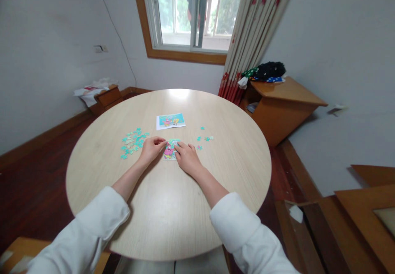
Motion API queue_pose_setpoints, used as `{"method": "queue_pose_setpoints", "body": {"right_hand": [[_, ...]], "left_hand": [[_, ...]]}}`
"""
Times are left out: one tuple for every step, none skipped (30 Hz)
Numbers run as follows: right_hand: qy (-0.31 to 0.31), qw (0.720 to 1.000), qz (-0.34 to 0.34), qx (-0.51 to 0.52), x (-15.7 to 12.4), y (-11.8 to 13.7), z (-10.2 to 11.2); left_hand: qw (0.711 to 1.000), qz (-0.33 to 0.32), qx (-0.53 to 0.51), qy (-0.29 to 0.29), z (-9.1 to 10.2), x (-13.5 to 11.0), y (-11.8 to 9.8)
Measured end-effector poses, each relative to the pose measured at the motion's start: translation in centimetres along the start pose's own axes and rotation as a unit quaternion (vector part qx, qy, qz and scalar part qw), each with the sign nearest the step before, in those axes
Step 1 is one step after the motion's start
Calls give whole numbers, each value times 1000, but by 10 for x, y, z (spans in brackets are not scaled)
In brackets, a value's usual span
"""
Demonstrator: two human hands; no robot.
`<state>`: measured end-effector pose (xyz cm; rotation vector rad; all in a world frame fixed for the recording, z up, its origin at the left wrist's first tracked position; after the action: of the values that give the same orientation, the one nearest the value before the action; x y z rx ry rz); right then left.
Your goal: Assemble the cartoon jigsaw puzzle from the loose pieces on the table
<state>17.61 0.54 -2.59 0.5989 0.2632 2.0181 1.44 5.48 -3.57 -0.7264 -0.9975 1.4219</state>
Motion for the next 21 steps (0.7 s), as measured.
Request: {"method": "queue_pose_setpoints", "body": {"right_hand": [[0,1000,0,1,0,0,0],[1,1000,-1,2,0,0,0],[2,1000,-2,4,0,1,0],[3,1000,-3,5,0,1,1],[3,1000,-5,5,0,2,1],[3,1000,-6,5,0,2,1],[5,1000,-7,5,0,3,2],[5,1000,-8,4,0,3,2],[6,1000,-8,3,0,3,3],[7,1000,-8,3,0,4,3],[7,1000,-8,3,0,4,4],[7,1000,-8,4,0,4,4],[8,1000,-9,5,0,5,5],[9,1000,-10,5,0,5,5],[10,1000,-12,6,0,5,5],[12,1000,-14,5,0,6,5],[14,1000,-16,5,0,6,6],[16,1000,-17,4,0,7,6],[17,1000,-18,3,0,7,6],[18,1000,-18,3,0,7,6],[18,1000,-18,2,0,7,6]], "left_hand": [[1000,0,8,3,-1,1,0],[1000,0,16,6,-1,1,1],[1000,2,23,9,-1,2,2],[999,3,29,12,-2,3,2],[999,5,34,14,-2,3,3],[999,7,38,17,-2,3,4],[999,8,42,20,-3,4,4],[999,9,46,21,-3,4,5],[998,9,50,22,-3,4,5],[998,10,54,21,-3,4,5],[998,10,57,20,-3,3,4],[998,12,61,19,-3,3,4],[998,13,64,17,-3,3,4],[997,14,67,16,-3,2,3],[997,14,70,15,-3,2,3],[997,14,73,15,-3,2,2],[997,13,77,14,-2,2,2],[997,13,80,14,-2,2,1],[996,12,84,14,-2,2,1],[996,12,89,14,-2,2,1],[995,12,93,13,-2,2,1]]}}
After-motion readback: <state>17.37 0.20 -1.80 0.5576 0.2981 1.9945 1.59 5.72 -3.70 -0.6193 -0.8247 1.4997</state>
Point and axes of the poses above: each hand's wrist, its own x-axis towards the middle knuckle, its own z-axis out of the back of the hand, y = z × x, the point moved 2 cm from there along x, towards the middle knuckle, and after that the axes turned 5 degrees about z, right-handed, at the moved point
